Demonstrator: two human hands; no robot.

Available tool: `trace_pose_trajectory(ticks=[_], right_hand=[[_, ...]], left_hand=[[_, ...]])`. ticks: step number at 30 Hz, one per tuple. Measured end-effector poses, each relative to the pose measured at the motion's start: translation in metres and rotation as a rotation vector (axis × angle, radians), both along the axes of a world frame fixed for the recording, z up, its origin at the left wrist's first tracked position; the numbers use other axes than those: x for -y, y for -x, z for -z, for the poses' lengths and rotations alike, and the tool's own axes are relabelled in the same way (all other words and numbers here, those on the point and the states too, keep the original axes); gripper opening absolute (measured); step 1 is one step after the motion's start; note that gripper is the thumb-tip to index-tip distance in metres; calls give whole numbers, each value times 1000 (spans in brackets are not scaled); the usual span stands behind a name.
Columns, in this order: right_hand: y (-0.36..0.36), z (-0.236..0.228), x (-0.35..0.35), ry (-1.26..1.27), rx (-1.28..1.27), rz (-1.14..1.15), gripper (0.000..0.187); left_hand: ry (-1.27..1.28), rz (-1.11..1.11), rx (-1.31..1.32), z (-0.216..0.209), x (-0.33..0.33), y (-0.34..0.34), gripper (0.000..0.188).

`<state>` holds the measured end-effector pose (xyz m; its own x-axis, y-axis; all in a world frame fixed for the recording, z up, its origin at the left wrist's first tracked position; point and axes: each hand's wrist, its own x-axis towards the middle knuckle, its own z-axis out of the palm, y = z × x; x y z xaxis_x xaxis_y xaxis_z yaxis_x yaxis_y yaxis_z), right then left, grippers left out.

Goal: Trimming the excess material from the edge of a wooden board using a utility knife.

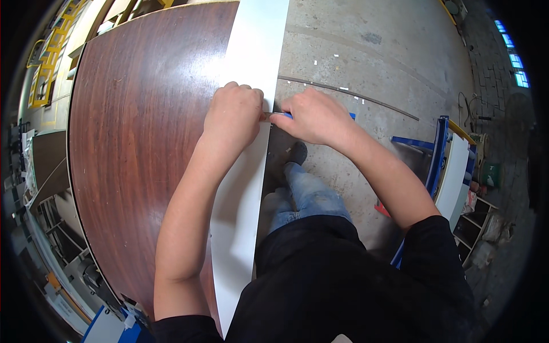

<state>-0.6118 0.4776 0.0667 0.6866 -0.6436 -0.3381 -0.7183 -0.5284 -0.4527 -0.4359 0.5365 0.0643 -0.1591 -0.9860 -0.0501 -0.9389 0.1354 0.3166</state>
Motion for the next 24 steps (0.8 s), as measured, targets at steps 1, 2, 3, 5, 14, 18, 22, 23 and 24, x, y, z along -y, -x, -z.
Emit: trace_pose_trajectory(ticks=[1,2,3,5,14,18,22,23,24], right_hand=[[0,0,-3,-2,0,1,41],[0,0,-5,-5,0,3,40],[0,-1,-8,-7,0,5,40],[0,-2,-13,-6,-23,10,40],[-2,-20,-38,-76,-156,-22,37],[5,-2,-51,35,-1,-25,41],[6,-4,-65,21,-7,-9,41],[7,-5,-69,21,-4,-3,40],[7,-5,-72,21,-4,-2,40]], left_hand=[[4,2,-3,0,-3,0,5],[2,5,-3,1,-5,-1,5],[-5,23,23,1,-7,-2,6],[-11,43,47,0,-11,-1,12],[17,37,12,0,-40,2,11],[19,24,-4,-1,-51,4,11],[6,20,-13,-1,-64,4,12],[6,21,-12,-1,-67,5,12],[2,24,-10,-2,-70,6,12]])
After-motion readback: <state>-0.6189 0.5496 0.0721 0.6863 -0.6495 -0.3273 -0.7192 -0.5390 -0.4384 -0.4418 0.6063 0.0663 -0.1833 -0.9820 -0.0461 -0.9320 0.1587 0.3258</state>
